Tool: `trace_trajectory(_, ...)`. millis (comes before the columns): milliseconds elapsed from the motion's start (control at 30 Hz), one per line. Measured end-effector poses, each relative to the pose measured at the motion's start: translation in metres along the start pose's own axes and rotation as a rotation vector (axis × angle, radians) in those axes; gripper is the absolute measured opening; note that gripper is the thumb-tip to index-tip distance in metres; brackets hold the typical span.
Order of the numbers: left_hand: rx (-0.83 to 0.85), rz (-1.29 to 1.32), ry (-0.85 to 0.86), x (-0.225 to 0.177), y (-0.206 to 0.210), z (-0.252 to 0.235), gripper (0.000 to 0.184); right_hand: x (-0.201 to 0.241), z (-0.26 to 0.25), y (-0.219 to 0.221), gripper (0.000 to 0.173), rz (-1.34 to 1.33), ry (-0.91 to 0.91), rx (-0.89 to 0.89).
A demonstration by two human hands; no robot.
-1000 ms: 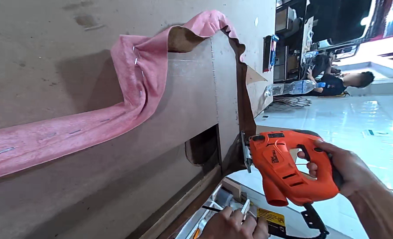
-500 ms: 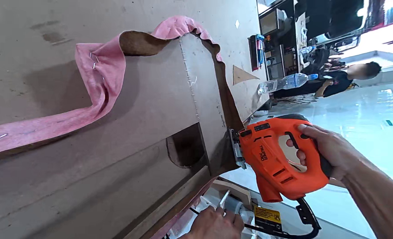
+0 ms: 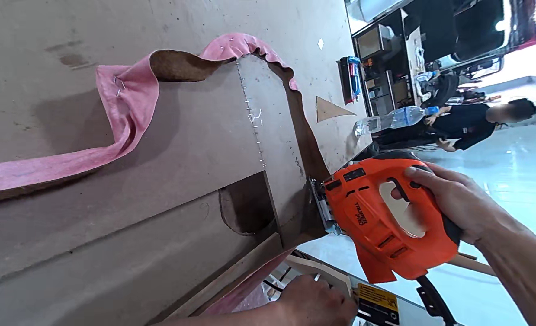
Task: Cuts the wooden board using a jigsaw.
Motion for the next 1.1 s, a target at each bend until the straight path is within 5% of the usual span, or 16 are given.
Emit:
trace_trajectory(367, -0.079, -0.024, 0.133, 0.003, 0.025, 0.012, 0.02, -0.012, -0.004, -0.008, 0.034, 0.201, -0.248, 0.09)
trace_trajectory(633, -0.175, -0.082, 0.072, 0.007, 0.018, 0.013, 0.022, 0.008, -0.01, -0.002, 0.034, 0.263, -0.289, 0.106)
trace_trajectory(1100, -0.092, -0.17, -0.027, 0.012, 0.018, 0.015, 0.032, 0.028, -0.022, 0.001, 0.039, 0.419, -0.534, 0.102)
Point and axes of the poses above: each hand's wrist, its own z-axis away from the middle knuckle, its own y-axis out of the palm, x = y × z, the point moved 3 cm from there along -z, towards the middle knuckle, and after that the axes turned 11 degrees about -z, right-handed, at the moved point
